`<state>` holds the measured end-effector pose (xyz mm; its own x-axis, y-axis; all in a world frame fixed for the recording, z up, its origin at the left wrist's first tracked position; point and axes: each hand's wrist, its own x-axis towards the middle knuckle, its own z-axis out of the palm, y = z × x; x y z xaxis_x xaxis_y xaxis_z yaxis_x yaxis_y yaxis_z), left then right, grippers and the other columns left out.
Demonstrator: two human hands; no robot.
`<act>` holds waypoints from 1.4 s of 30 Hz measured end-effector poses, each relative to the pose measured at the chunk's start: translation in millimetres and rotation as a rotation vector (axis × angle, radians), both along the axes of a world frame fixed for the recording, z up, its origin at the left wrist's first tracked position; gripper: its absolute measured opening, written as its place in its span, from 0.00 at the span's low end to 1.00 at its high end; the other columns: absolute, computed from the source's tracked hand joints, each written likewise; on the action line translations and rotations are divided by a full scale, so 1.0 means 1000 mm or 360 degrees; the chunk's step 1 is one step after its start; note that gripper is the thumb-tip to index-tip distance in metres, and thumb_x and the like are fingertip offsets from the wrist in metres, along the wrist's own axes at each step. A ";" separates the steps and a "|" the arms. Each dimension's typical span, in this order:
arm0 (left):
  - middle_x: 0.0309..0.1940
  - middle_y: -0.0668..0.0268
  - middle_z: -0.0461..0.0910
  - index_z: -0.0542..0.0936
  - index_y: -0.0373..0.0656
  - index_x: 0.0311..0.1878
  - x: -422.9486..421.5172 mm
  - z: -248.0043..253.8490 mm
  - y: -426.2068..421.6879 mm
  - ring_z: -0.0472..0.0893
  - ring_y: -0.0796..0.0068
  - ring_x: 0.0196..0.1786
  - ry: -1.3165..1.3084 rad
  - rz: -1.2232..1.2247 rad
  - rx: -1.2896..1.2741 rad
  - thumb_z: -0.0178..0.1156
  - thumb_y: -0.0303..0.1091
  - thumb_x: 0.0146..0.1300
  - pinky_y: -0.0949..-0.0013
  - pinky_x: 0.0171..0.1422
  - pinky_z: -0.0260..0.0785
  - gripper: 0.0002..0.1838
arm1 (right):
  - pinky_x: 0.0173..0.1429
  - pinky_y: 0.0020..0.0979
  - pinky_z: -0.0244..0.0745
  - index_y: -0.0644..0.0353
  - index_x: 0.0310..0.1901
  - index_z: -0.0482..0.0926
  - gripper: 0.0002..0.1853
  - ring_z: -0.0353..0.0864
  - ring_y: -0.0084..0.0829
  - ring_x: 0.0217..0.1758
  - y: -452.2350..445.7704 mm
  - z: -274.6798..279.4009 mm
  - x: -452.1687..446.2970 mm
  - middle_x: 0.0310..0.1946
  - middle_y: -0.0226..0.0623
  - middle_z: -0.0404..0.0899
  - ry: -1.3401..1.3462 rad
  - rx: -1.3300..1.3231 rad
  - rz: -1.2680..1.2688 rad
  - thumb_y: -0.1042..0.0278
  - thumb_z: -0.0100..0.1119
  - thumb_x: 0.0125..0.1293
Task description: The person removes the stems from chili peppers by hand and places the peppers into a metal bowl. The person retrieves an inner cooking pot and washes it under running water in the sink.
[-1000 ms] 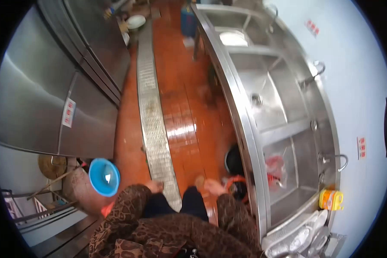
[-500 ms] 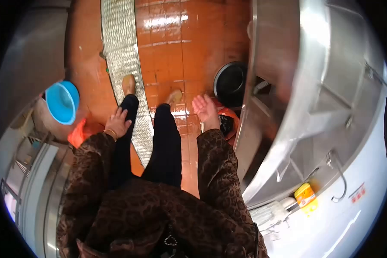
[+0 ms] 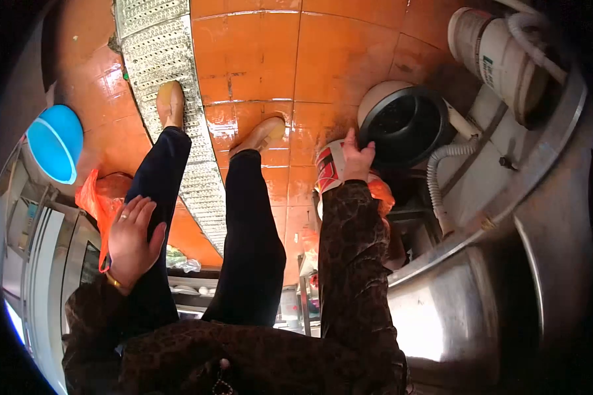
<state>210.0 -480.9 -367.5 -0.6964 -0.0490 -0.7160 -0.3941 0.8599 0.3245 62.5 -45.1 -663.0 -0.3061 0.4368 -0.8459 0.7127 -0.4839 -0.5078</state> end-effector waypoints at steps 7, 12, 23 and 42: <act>0.52 0.57 0.81 0.78 0.37 0.51 -0.011 -0.002 0.005 0.78 0.53 0.58 -0.0020 0.0013 0.0015 0.63 0.35 0.55 0.56 0.64 0.68 0.20 | 0.32 0.29 0.73 0.66 0.42 0.78 0.09 0.76 0.31 0.32 0.002 -0.036 0.020 0.40 0.45 0.83 0.0192 0.0432 0.0594 0.72 0.59 0.63; 0.47 0.58 0.83 0.79 0.38 0.47 -0.004 -0.003 0.007 0.80 0.55 0.53 0.0101 -0.0006 -0.0009 0.63 0.36 0.55 0.58 0.62 0.69 0.17 | 0.25 0.23 0.72 0.66 0.42 0.78 0.08 0.75 0.26 0.26 -0.009 0.008 -0.015 0.38 0.43 0.83 0.0449 0.0747 0.0924 0.74 0.58 0.61; 0.39 0.56 0.84 0.80 0.40 0.43 0.028 0.016 -0.021 0.81 0.49 0.46 -0.0119 0.0271 0.0005 0.57 0.42 0.60 0.56 0.52 0.73 0.16 | 0.43 0.23 0.77 0.62 0.54 0.70 0.18 0.77 0.27 0.39 -0.255 0.224 -0.032 0.43 0.39 0.78 0.0474 -0.0104 0.0263 0.82 0.55 0.61; 0.43 0.65 0.83 0.81 0.37 0.51 0.043 0.191 -0.114 0.79 0.77 0.44 0.0462 0.1275 0.0976 0.60 0.33 0.68 0.75 0.52 0.73 0.13 | 0.41 0.24 0.71 0.62 0.48 0.73 0.15 0.72 0.24 0.35 -0.365 0.592 -0.088 0.36 0.35 0.75 0.1112 -0.0506 0.1202 0.81 0.54 0.58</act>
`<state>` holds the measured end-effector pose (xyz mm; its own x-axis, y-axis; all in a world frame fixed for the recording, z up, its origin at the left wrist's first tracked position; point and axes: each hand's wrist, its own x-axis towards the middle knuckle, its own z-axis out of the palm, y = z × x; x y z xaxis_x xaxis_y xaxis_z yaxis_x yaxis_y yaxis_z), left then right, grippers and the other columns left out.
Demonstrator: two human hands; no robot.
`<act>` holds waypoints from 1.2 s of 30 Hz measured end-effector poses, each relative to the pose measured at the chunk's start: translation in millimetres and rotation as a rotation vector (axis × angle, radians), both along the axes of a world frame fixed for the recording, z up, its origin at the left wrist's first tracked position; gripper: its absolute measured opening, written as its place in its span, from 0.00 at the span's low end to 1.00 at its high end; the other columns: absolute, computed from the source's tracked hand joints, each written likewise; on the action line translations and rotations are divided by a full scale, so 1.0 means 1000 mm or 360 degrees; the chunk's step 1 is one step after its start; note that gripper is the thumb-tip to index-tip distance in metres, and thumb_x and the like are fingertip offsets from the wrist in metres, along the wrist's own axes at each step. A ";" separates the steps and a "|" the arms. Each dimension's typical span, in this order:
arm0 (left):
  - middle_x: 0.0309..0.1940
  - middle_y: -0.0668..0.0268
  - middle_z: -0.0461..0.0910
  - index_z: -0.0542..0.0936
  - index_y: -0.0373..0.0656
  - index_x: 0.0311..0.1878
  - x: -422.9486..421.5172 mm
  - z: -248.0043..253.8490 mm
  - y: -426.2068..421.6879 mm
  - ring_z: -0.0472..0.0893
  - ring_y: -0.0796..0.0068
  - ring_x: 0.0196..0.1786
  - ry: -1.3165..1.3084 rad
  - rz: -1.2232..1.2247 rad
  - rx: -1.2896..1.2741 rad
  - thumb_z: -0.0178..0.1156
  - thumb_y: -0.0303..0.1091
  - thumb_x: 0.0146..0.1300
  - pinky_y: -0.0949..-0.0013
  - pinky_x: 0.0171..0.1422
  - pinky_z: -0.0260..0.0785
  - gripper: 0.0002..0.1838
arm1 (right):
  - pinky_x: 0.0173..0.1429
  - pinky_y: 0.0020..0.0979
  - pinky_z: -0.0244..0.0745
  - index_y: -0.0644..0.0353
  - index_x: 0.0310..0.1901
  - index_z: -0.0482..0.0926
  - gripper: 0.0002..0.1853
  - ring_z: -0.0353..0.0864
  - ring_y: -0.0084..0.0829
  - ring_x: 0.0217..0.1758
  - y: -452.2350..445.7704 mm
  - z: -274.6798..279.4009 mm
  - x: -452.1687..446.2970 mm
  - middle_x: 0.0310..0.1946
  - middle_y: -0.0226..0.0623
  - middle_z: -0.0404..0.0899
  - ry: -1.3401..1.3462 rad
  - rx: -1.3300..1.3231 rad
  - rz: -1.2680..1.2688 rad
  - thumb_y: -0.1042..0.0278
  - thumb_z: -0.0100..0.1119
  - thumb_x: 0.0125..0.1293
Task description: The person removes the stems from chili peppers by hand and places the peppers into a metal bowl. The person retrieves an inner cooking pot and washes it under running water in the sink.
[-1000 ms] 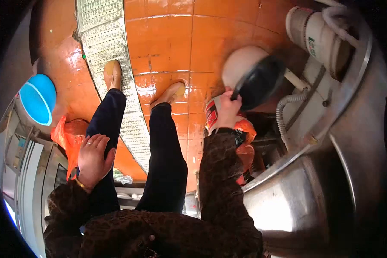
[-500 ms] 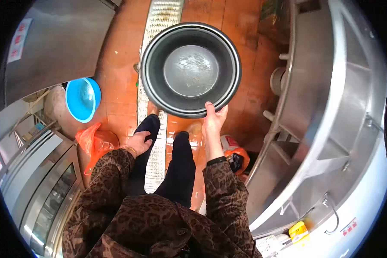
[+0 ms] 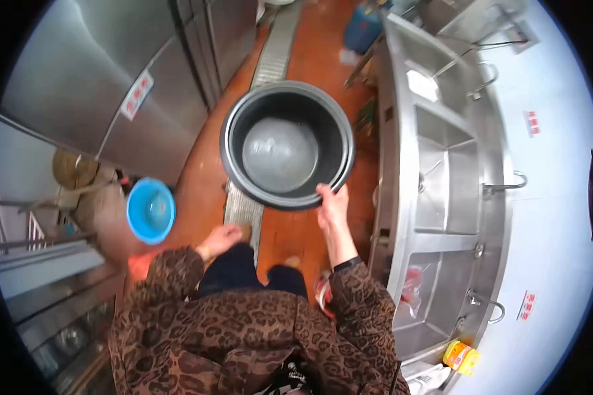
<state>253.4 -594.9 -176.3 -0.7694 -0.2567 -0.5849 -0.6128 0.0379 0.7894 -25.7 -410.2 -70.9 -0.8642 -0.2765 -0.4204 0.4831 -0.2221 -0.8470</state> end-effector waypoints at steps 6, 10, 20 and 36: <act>0.40 0.65 0.85 0.83 0.38 0.46 0.040 0.012 -0.054 0.81 0.69 0.40 -0.0038 0.0049 -0.0361 0.62 0.42 0.63 0.69 0.48 0.73 0.17 | 0.34 0.32 0.76 0.65 0.42 0.73 0.12 0.76 0.33 0.34 0.006 0.022 -0.002 0.34 0.42 0.76 -0.0300 -0.0096 -0.0113 0.82 0.54 0.56; 0.42 0.64 0.85 0.83 0.40 0.47 0.063 -0.036 -0.086 0.82 0.64 0.45 -0.0108 0.0045 -0.0331 0.62 0.44 0.63 0.68 0.52 0.73 0.17 | 0.33 0.35 0.77 0.67 0.40 0.72 0.10 0.77 0.38 0.34 0.000 0.043 -0.008 0.34 0.47 0.75 -0.0399 -0.0085 -0.0271 0.83 0.54 0.55; 0.41 0.65 0.85 0.83 0.39 0.46 0.075 -0.069 -0.115 0.81 0.66 0.45 -0.0313 0.0071 -0.0383 0.61 0.45 0.63 0.68 0.52 0.73 0.18 | 0.33 0.33 0.76 0.67 0.41 0.72 0.10 0.76 0.36 0.34 -0.064 0.091 -0.059 0.34 0.46 0.75 -0.0151 -0.0123 -0.0230 0.82 0.55 0.55; 0.36 0.64 0.82 0.82 0.37 0.43 0.132 -0.064 -0.166 0.79 0.68 0.38 -0.0235 0.0010 -0.0384 0.59 0.40 0.66 0.69 0.45 0.72 0.14 | 0.33 0.30 0.74 0.67 0.42 0.72 0.12 0.75 0.33 0.33 -0.156 0.115 -0.061 0.34 0.44 0.75 0.0057 -0.0127 -0.0363 0.80 0.55 0.55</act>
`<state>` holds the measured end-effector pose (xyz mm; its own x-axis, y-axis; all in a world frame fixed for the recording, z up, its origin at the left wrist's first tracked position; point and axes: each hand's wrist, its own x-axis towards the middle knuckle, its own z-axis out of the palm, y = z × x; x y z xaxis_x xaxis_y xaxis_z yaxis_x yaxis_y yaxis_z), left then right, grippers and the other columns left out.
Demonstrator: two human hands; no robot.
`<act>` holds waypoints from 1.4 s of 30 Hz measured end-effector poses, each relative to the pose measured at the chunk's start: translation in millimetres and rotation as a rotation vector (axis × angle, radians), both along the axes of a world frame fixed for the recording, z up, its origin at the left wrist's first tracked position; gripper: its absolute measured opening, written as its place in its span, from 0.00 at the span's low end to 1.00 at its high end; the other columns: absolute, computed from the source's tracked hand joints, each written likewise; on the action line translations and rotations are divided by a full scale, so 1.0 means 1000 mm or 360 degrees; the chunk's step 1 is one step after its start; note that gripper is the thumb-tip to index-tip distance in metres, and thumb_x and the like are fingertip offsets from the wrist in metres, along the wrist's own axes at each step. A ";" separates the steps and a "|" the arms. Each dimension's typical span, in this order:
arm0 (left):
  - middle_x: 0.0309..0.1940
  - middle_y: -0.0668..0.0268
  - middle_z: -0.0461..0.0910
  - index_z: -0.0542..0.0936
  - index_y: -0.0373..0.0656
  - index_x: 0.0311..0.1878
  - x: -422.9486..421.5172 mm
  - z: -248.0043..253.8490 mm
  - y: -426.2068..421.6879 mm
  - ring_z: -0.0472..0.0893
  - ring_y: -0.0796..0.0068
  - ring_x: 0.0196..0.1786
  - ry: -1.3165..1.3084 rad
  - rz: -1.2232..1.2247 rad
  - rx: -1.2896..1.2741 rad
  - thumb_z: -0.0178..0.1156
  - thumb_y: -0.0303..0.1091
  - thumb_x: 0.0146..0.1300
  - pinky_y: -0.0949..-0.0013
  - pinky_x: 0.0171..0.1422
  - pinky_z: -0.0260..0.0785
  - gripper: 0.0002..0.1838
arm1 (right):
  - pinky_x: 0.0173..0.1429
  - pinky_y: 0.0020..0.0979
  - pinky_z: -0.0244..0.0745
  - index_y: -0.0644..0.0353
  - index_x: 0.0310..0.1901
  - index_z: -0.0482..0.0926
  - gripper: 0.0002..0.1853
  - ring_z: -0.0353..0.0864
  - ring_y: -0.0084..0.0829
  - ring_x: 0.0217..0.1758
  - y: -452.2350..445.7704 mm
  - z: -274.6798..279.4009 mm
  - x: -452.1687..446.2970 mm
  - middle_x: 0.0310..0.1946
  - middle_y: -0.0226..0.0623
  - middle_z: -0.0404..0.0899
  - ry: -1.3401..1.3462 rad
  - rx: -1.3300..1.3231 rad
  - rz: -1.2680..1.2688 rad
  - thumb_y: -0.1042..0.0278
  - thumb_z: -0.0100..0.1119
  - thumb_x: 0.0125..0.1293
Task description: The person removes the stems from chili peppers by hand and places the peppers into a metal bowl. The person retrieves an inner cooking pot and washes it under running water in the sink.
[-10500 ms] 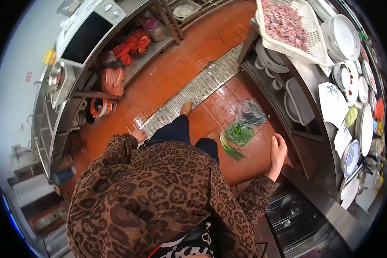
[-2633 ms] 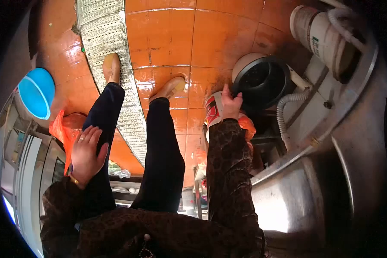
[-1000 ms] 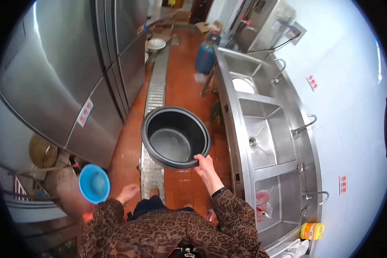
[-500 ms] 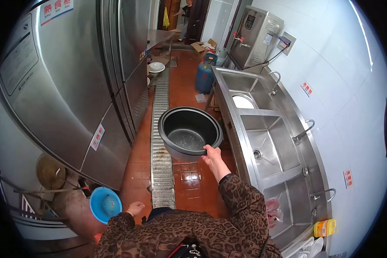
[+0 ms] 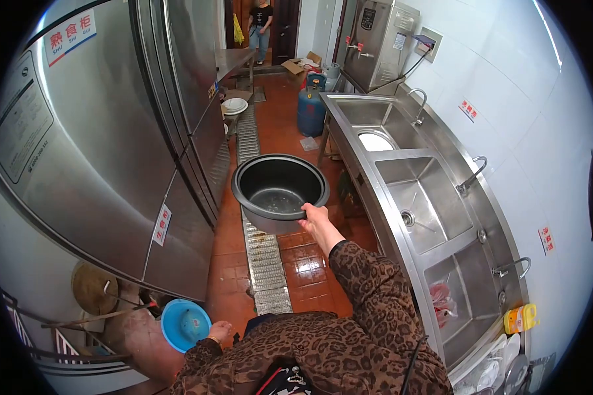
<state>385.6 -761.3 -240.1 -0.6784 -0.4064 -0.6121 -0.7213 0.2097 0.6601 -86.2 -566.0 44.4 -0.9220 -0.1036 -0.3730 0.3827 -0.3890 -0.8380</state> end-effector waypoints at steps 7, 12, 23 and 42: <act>0.33 0.64 0.81 0.81 0.38 0.42 0.010 -0.006 0.010 0.78 0.69 0.34 0.0079 0.0007 0.0048 0.58 0.38 0.67 0.69 0.42 0.71 0.12 | 0.32 0.29 0.73 0.67 0.42 0.72 0.12 0.75 0.32 0.32 0.010 -0.016 0.026 0.34 0.43 0.75 0.0114 0.0078 -0.0001 0.79 0.55 0.54; 0.31 0.64 0.80 0.80 0.38 0.41 0.001 0.002 0.017 0.77 0.69 0.32 0.0144 -0.0005 0.0070 0.57 0.37 0.67 0.70 0.39 0.70 0.11 | 0.32 0.28 0.73 0.66 0.43 0.72 0.13 0.74 0.31 0.32 0.031 -0.022 0.034 0.34 0.43 0.76 0.0203 0.0123 -0.0019 0.79 0.56 0.54; 0.27 0.65 0.77 0.79 0.38 0.39 -0.030 0.025 0.038 0.74 0.71 0.27 0.0196 -0.0054 0.0158 0.56 0.35 0.69 0.70 0.34 0.69 0.10 | 0.32 0.25 0.71 0.66 0.43 0.72 0.13 0.74 0.29 0.31 0.128 -0.026 0.019 0.34 0.41 0.76 0.0308 0.0263 -0.0077 0.78 0.56 0.54; 0.19 0.65 0.73 0.77 0.38 0.35 -0.092 0.051 0.149 0.70 0.73 0.18 -0.0184 -0.0149 0.0446 0.52 0.31 0.72 0.70 0.24 0.66 0.09 | 0.35 0.32 0.75 0.61 0.47 0.72 0.15 0.74 0.29 0.35 0.302 -0.033 0.046 0.38 0.37 0.75 -0.0278 -0.0194 -0.0278 0.83 0.55 0.58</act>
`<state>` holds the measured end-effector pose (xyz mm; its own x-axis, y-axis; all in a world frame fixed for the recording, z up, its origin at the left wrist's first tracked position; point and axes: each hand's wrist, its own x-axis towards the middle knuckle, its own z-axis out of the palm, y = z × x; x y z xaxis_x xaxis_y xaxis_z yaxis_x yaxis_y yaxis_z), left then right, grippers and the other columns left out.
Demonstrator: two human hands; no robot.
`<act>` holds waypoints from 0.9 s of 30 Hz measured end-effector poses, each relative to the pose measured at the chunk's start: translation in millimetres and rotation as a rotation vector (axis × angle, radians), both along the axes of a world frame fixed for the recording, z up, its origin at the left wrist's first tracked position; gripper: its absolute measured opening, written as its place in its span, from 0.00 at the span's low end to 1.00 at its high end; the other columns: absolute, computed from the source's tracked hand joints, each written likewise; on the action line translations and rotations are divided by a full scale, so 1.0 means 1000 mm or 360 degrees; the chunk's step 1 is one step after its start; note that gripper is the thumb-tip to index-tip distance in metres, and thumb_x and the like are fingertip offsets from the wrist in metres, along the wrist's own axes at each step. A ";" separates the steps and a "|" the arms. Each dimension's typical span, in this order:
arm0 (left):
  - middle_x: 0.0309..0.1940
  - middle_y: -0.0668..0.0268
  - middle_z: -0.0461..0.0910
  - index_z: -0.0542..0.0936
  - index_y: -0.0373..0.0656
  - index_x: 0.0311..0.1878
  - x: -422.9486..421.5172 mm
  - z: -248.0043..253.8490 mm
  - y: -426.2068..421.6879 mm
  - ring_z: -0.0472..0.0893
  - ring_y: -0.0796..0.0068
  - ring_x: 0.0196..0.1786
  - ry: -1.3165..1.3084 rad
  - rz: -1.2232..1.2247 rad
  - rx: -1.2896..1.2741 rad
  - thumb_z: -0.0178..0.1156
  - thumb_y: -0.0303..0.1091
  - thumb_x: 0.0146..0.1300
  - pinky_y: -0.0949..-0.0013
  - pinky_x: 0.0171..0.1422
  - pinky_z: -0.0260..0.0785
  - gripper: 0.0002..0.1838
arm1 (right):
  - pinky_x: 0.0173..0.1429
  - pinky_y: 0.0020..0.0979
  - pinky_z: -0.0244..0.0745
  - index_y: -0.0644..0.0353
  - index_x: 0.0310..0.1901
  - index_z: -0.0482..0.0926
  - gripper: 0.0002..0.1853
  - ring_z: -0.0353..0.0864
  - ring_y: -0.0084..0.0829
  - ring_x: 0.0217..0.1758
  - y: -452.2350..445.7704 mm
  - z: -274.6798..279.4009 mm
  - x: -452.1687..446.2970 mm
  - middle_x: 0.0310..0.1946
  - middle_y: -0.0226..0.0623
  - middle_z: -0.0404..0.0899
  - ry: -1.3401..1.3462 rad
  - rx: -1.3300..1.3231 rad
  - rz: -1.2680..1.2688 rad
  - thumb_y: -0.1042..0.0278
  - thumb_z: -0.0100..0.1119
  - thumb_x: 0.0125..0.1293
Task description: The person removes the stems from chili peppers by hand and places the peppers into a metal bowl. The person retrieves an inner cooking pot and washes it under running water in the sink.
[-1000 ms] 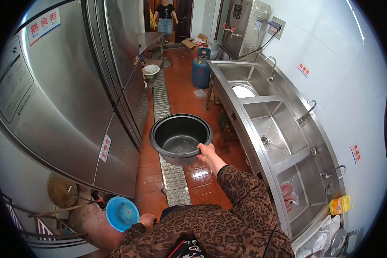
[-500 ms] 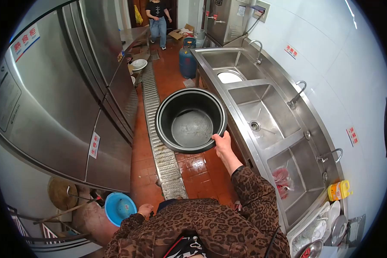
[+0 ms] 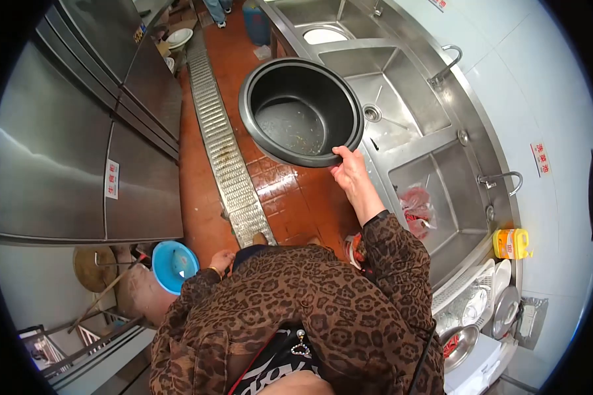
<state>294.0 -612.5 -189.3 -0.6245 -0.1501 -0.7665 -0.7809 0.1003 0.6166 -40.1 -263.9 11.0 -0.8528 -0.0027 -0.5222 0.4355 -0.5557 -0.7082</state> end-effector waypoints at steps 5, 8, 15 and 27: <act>0.19 0.65 0.73 0.78 0.38 0.35 0.008 -0.031 -0.002 0.70 0.73 0.17 -0.0039 -0.0036 0.0024 0.52 0.31 0.72 0.71 0.23 0.65 0.10 | 0.39 0.31 0.75 0.61 0.48 0.72 0.16 0.74 0.29 0.36 0.010 0.000 0.013 0.39 0.37 0.76 0.0305 0.0102 -0.0012 0.84 0.53 0.58; 0.19 0.65 0.73 0.78 0.38 0.35 0.006 -0.041 -0.003 0.71 0.72 0.17 -0.0026 -0.0070 0.0059 0.53 0.31 0.73 0.71 0.23 0.65 0.10 | 0.44 0.30 0.73 0.61 0.49 0.72 0.17 0.74 0.29 0.38 0.019 -0.002 0.012 0.41 0.37 0.76 0.0477 0.0224 -0.0024 0.84 0.53 0.58; 0.20 0.66 0.74 0.78 0.39 0.35 0.000 -0.051 -0.008 0.71 0.73 0.18 0.0130 -0.0097 0.0228 0.53 0.31 0.72 0.72 0.23 0.64 0.10 | 0.52 0.29 0.71 0.63 0.51 0.70 0.17 0.74 0.29 0.42 0.015 0.002 0.002 0.44 0.38 0.76 0.0752 0.0310 0.0038 0.82 0.53 0.58; 0.22 0.66 0.75 0.79 0.39 0.36 0.018 -0.060 -0.038 0.71 0.75 0.19 0.0418 -0.0034 0.0497 0.53 0.32 0.71 0.73 0.24 0.63 0.09 | 0.38 0.33 0.78 0.66 0.48 0.71 0.14 0.78 0.32 0.35 -0.050 0.022 0.004 0.41 0.46 0.77 0.0013 0.0137 0.0074 0.84 0.53 0.59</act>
<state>312.4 -650.7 -249.5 -0.8055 0.0794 -0.5873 -0.5926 -0.1088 0.7981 -35.7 -314.1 33.1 -0.8569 0.0022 -0.5154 0.4535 -0.4723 -0.7559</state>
